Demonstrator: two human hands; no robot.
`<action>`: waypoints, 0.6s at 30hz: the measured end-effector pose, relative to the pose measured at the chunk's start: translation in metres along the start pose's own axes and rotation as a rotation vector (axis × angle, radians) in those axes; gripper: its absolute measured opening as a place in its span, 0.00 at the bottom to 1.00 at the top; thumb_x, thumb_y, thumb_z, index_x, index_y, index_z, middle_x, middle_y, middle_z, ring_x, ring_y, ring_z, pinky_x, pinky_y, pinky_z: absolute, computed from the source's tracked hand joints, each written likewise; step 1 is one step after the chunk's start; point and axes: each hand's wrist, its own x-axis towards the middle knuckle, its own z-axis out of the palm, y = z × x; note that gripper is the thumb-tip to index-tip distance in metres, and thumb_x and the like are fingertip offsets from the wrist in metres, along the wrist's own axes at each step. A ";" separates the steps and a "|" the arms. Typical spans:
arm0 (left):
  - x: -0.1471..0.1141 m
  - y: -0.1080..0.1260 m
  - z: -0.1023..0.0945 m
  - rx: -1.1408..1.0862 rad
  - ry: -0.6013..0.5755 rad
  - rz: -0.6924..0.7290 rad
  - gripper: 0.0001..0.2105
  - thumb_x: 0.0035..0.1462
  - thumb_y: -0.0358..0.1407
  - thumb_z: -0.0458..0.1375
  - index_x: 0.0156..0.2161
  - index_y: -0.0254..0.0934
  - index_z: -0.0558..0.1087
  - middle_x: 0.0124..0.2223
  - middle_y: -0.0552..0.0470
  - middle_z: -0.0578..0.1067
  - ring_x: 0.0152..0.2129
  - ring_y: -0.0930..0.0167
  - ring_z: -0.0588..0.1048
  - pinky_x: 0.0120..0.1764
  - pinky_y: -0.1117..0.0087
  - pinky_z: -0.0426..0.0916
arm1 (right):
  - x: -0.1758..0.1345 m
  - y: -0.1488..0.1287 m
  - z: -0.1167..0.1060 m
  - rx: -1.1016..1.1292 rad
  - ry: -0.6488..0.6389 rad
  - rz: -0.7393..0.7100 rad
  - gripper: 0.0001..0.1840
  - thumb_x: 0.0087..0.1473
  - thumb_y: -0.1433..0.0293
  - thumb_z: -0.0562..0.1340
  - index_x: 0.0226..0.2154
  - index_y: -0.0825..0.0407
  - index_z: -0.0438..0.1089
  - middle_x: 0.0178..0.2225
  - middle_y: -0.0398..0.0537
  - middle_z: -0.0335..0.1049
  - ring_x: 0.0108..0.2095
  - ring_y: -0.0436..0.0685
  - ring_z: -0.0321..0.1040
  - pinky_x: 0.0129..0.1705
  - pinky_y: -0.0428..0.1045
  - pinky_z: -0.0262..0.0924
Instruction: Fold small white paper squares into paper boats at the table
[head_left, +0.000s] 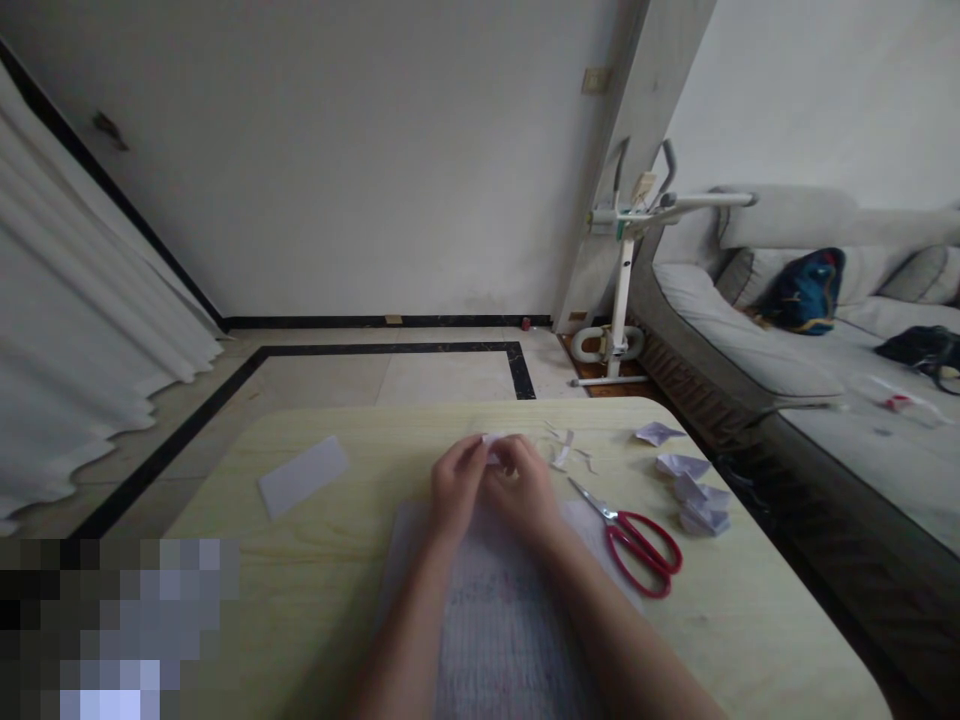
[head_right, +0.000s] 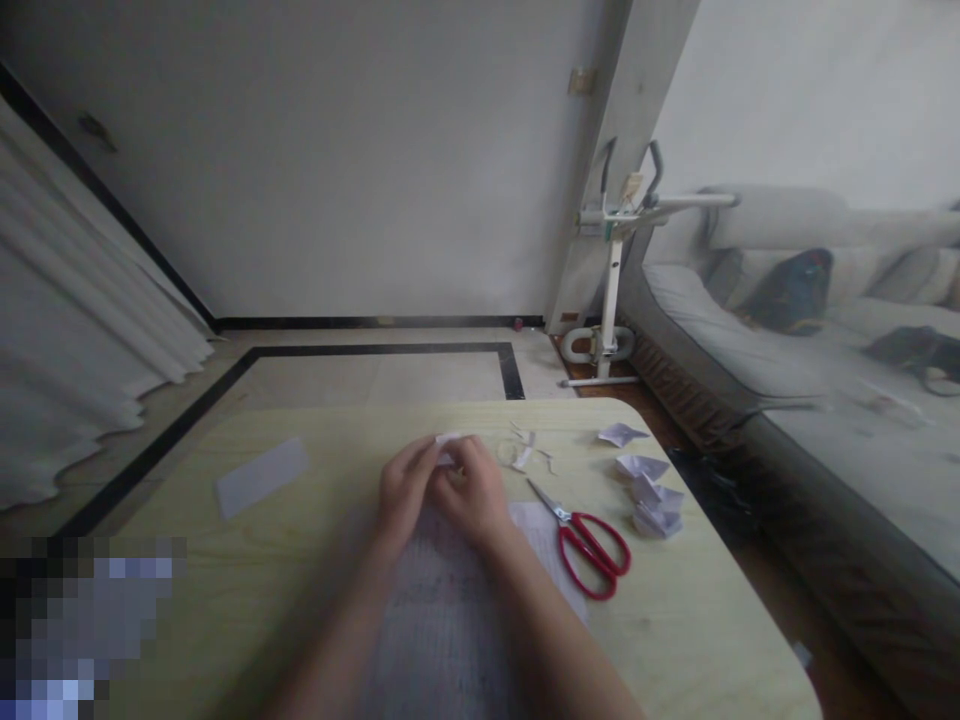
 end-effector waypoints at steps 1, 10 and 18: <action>0.000 0.000 0.000 0.000 0.000 -0.009 0.13 0.51 0.40 0.57 0.38 0.33 0.75 0.39 0.45 0.78 0.38 0.66 0.75 0.43 0.67 0.68 | 0.000 -0.001 0.000 0.012 -0.003 0.018 0.10 0.43 0.78 0.57 0.32 0.52 0.66 0.29 0.44 0.64 0.29 0.51 0.60 0.31 0.46 0.57; 0.000 -0.003 -0.003 -0.018 -0.010 -0.010 0.13 0.53 0.39 0.55 0.37 0.33 0.76 0.40 0.45 0.78 0.40 0.65 0.74 0.45 0.66 0.67 | 0.002 -0.002 0.000 0.186 0.034 0.213 0.07 0.51 0.68 0.59 0.34 0.52 0.70 0.30 0.46 0.71 0.29 0.52 0.65 0.32 0.47 0.59; -0.003 0.003 0.001 -0.088 -0.135 -0.049 0.17 0.50 0.40 0.59 0.45 0.35 0.74 0.48 0.45 0.75 0.47 0.65 0.71 0.51 0.65 0.63 | 0.008 0.008 0.004 0.438 0.157 0.410 0.08 0.43 0.68 0.64 0.30 0.53 0.69 0.26 0.43 0.68 0.27 0.51 0.65 0.30 0.46 0.59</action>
